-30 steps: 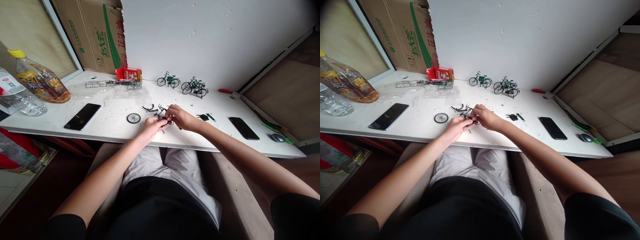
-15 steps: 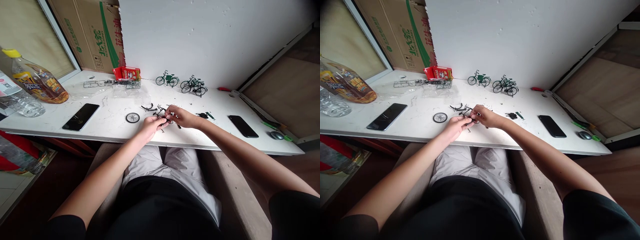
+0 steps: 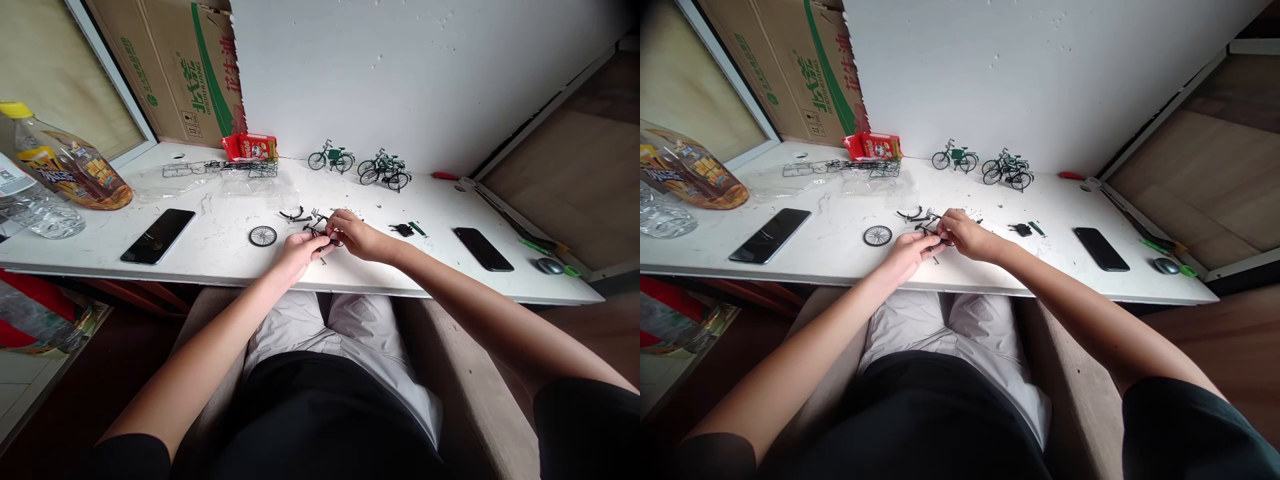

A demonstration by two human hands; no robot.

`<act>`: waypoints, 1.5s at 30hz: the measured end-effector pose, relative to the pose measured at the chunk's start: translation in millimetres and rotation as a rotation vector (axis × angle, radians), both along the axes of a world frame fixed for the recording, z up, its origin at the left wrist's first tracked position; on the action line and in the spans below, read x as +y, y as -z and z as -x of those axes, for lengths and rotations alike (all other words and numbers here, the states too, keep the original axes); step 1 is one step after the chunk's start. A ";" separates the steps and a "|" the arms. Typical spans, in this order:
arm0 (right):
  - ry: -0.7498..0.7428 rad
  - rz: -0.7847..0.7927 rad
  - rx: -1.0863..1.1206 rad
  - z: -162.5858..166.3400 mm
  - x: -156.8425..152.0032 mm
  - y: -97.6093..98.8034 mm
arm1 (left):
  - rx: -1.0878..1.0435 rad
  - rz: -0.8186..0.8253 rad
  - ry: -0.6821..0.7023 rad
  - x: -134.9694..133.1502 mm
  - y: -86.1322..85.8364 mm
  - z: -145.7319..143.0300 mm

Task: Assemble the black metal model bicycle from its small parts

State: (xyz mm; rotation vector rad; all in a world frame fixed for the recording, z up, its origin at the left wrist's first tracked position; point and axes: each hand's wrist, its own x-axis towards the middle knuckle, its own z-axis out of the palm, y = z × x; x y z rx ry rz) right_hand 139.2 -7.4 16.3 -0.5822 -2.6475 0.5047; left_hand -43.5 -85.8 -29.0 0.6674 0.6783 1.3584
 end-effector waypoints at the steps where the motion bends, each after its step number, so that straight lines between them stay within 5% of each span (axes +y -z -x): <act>1: 0.004 0.016 0.013 -0.5 0.3 0.4 | 0.002 -0.003 0.001 -0.1 -0.1 0.0; 15: 0.097 0.418 0.095 -1.8 -5.6 -6.7 | 0.003 0.031 -0.008 1.4 2.0 1.4; 33: 0.060 0.510 0.178 -2.8 -6.1 -3.8 | 0.005 0.041 -0.012 0.4 -1.4 1.5; 38: 0.145 0.410 0.179 -6.0 -6.3 -9.6 | -0.008 0.031 0.025 1.1 -0.4 2.2; 45: 0.554 -0.010 0.140 -29.7 -16.0 -20.8 | 0.010 0.030 0.009 3.2 3.8 2.9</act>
